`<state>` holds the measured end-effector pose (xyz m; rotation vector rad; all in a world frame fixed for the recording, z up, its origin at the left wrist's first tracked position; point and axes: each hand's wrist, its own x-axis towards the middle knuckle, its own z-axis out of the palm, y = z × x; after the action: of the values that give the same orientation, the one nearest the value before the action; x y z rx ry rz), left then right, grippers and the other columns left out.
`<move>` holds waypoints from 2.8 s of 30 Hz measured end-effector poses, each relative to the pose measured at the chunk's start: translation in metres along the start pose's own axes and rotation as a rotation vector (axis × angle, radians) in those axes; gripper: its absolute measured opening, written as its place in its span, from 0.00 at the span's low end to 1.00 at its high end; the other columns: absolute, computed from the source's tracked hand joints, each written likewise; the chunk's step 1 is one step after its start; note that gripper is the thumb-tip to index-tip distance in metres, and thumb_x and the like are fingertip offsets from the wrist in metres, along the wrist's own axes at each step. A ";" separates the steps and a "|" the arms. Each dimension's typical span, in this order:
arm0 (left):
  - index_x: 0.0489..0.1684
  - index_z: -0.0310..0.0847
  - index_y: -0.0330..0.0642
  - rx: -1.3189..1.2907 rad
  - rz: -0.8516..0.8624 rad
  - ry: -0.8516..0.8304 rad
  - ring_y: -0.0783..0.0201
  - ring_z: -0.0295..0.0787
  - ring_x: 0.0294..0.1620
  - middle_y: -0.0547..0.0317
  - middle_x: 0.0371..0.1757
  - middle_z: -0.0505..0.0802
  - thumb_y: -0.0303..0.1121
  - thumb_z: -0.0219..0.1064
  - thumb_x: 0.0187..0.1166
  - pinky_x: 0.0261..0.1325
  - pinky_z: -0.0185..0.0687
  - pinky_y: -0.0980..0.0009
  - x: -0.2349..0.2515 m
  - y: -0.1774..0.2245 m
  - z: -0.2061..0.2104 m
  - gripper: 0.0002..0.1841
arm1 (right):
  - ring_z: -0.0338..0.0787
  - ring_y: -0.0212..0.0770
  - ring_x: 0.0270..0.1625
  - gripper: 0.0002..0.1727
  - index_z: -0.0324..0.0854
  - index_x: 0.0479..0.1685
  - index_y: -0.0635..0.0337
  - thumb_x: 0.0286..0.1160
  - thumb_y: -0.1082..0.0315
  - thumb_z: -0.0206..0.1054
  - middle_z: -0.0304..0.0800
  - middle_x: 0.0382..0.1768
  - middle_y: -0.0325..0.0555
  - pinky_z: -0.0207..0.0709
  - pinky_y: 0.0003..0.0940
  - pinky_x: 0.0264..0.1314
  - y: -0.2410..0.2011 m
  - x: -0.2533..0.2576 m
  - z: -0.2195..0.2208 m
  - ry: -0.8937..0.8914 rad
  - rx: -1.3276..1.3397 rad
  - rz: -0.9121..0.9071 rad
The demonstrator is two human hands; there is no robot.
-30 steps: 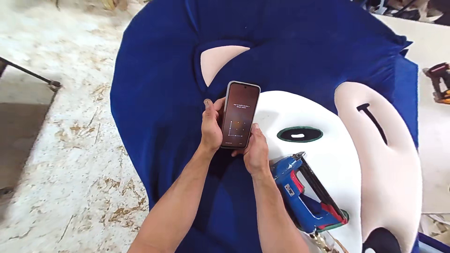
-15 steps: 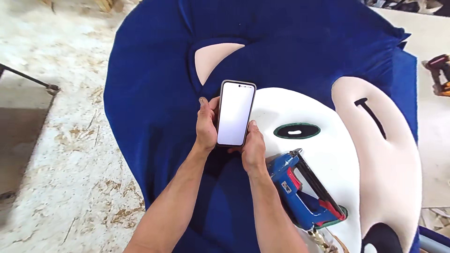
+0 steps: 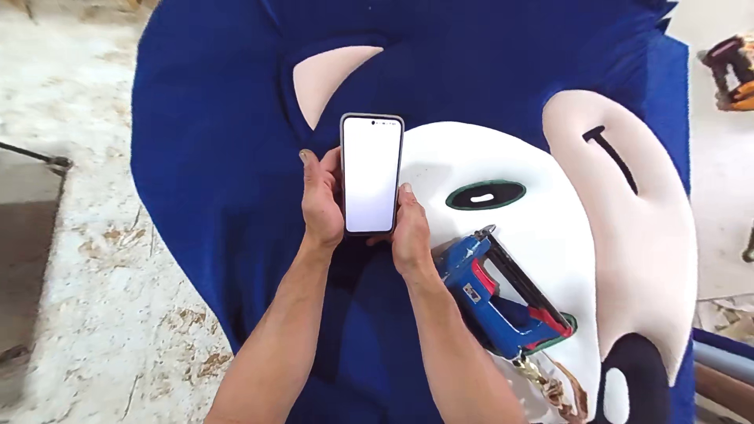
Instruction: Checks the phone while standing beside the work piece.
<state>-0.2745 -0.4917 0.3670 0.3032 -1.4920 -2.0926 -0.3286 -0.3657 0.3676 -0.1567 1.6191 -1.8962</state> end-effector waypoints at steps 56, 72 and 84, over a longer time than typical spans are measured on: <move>0.79 0.69 0.42 0.022 -0.035 0.018 0.61 0.91 0.61 0.52 0.63 0.90 0.57 0.13 0.89 0.62 0.90 0.58 -0.004 0.002 0.003 0.43 | 0.96 0.42 0.35 0.31 0.82 0.59 0.57 0.97 0.51 0.32 0.95 0.40 0.49 0.89 0.35 0.23 -0.002 -0.002 0.000 -0.028 -0.026 0.030; 0.74 0.74 0.44 0.022 -0.041 0.113 0.62 0.93 0.52 0.53 0.57 0.92 0.60 0.18 0.90 0.51 0.93 0.58 -0.005 0.006 -0.003 0.42 | 0.96 0.44 0.44 0.35 0.68 0.73 0.63 0.55 0.82 0.65 0.92 0.50 0.53 0.94 0.39 0.37 0.002 -0.002 0.000 -0.225 -0.125 -0.026; 0.70 0.77 0.38 0.001 0.005 0.160 0.61 0.92 0.53 0.50 0.55 0.92 0.56 0.19 0.91 0.58 0.91 0.58 0.001 -0.002 -0.004 0.41 | 0.96 0.47 0.46 0.30 0.65 0.74 0.69 0.67 0.77 0.60 0.92 0.52 0.55 0.94 0.42 0.36 -0.001 -0.001 0.001 -0.215 -0.098 -0.024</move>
<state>-0.2742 -0.4952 0.3640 0.4553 -1.3984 -2.0128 -0.3275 -0.3661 0.3694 -0.4087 1.5687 -1.7519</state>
